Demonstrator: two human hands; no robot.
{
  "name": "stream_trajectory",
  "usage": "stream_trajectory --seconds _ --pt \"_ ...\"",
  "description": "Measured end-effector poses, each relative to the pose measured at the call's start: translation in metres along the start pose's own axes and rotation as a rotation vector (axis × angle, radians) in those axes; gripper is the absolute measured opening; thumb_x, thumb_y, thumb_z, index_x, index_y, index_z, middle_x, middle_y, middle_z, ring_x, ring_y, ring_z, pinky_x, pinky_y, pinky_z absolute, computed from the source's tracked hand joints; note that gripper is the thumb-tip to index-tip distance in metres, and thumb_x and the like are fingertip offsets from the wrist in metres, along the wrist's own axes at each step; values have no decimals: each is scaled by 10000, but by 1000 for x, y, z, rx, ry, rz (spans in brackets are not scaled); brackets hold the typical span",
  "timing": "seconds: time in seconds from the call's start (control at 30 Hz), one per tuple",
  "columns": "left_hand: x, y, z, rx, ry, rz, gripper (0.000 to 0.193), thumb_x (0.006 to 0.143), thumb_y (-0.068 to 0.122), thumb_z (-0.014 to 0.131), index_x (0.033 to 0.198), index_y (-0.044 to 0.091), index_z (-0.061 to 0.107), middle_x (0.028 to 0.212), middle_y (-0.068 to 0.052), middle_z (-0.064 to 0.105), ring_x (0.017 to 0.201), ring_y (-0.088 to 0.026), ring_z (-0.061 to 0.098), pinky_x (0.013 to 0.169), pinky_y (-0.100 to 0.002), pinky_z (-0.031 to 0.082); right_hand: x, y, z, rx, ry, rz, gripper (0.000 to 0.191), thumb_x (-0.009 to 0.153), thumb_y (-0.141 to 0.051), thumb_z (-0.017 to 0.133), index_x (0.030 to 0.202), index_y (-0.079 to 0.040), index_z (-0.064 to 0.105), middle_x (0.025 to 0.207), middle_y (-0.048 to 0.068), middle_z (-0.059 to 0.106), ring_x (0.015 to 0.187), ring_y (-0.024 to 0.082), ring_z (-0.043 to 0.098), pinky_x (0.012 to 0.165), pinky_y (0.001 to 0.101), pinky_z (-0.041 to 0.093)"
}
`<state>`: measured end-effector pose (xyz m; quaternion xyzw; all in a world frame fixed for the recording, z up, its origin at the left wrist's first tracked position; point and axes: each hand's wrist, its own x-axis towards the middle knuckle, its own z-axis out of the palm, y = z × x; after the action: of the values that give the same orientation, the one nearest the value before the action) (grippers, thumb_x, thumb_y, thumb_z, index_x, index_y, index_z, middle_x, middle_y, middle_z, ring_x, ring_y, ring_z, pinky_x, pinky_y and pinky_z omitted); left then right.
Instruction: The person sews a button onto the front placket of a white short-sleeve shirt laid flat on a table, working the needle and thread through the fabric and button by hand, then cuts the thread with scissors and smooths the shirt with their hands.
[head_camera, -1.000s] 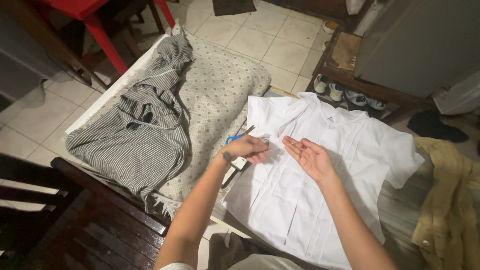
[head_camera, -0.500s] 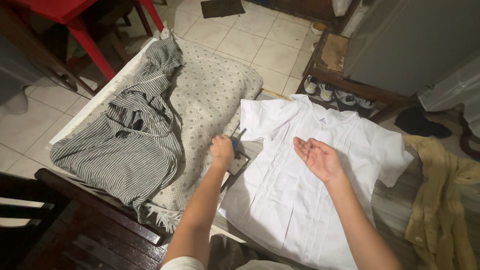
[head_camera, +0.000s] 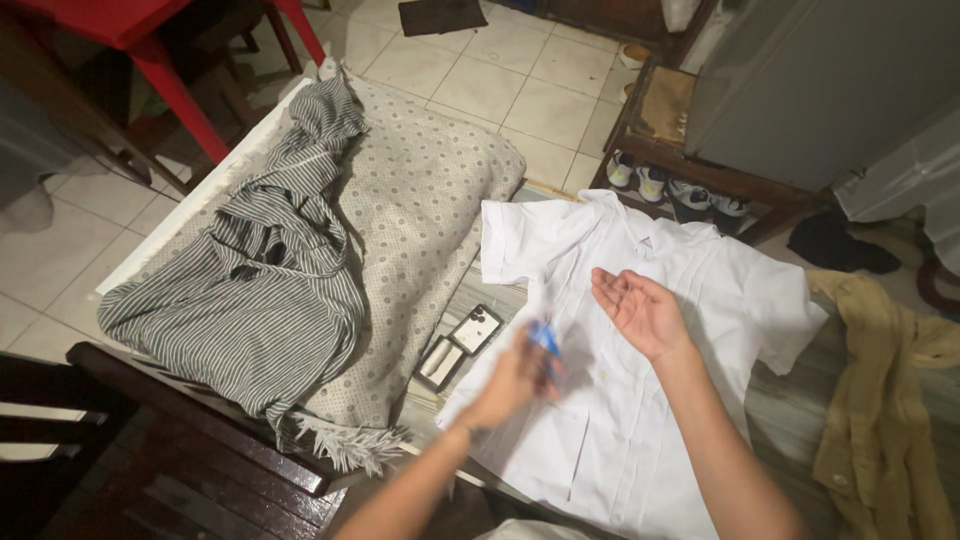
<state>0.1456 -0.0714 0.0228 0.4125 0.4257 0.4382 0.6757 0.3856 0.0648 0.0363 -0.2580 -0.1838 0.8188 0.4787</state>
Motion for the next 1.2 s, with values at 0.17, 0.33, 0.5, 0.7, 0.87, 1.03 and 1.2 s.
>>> stream_trajectory --seconds 0.17,0.33,0.5,0.7,0.87,1.03,1.2 --pt "-15 8 50 143 -54 -25 479 1081 101 366 1537 67 222 963 -141 645 686 -204 732 653 -334 623 6 -1 3 11 -3 -13 164 993 -96 525 927 21 619 1250 219 637 1277 307 594 1152 448 454" --pt "-6 8 61 125 78 69 478 1074 97 368 1533 70 241 976 -131 638 709 -212 740 672 -335 625 9 -1 2 27 -39 -16 166 1009 -93 528 922 23 607 1258 221 642 1270 302 600 1153 437 457" --pt "-16 -1 68 225 270 265 481 1069 85 366 1530 53 231 969 -127 660 706 -227 744 654 -349 612 15 -4 4 46 -30 -47 155 1005 -80 529 905 22 588 1243 228 644 1250 302 610 1120 436 433" --pt "-6 -2 76 222 150 76 492 1054 82 377 1523 54 233 936 -132 659 692 -245 747 639 -359 613 18 -8 9 65 -36 -39 139 1000 -77 536 904 13 580 1232 227 644 1250 304 620 1142 444 473" --pt "15 12 80 228 178 106 486 1056 91 375 1519 38 238 942 -152 664 696 -259 752 638 -362 616 19 -12 10 27 -3 -62 139 989 -92 530 936 19 595 1224 215 641 1233 296 615 1128 437 483" --pt "19 35 87 236 181 109 493 1051 93 375 1518 19 234 945 -160 676 704 -269 760 642 -358 612 16 -16 9 40 -26 -62 141 993 -85 540 899 13 577 1228 219 644 1238 303 623 1122 442 491" --pt "20 41 91 262 219 111 493 1042 103 384 1506 9 245 904 -156 678 651 -253 729 612 -370 602 14 -18 9 16 -13 -66 140 988 -86 539 901 12 588 1228 214 645 1230 294 619 1116 426 492"
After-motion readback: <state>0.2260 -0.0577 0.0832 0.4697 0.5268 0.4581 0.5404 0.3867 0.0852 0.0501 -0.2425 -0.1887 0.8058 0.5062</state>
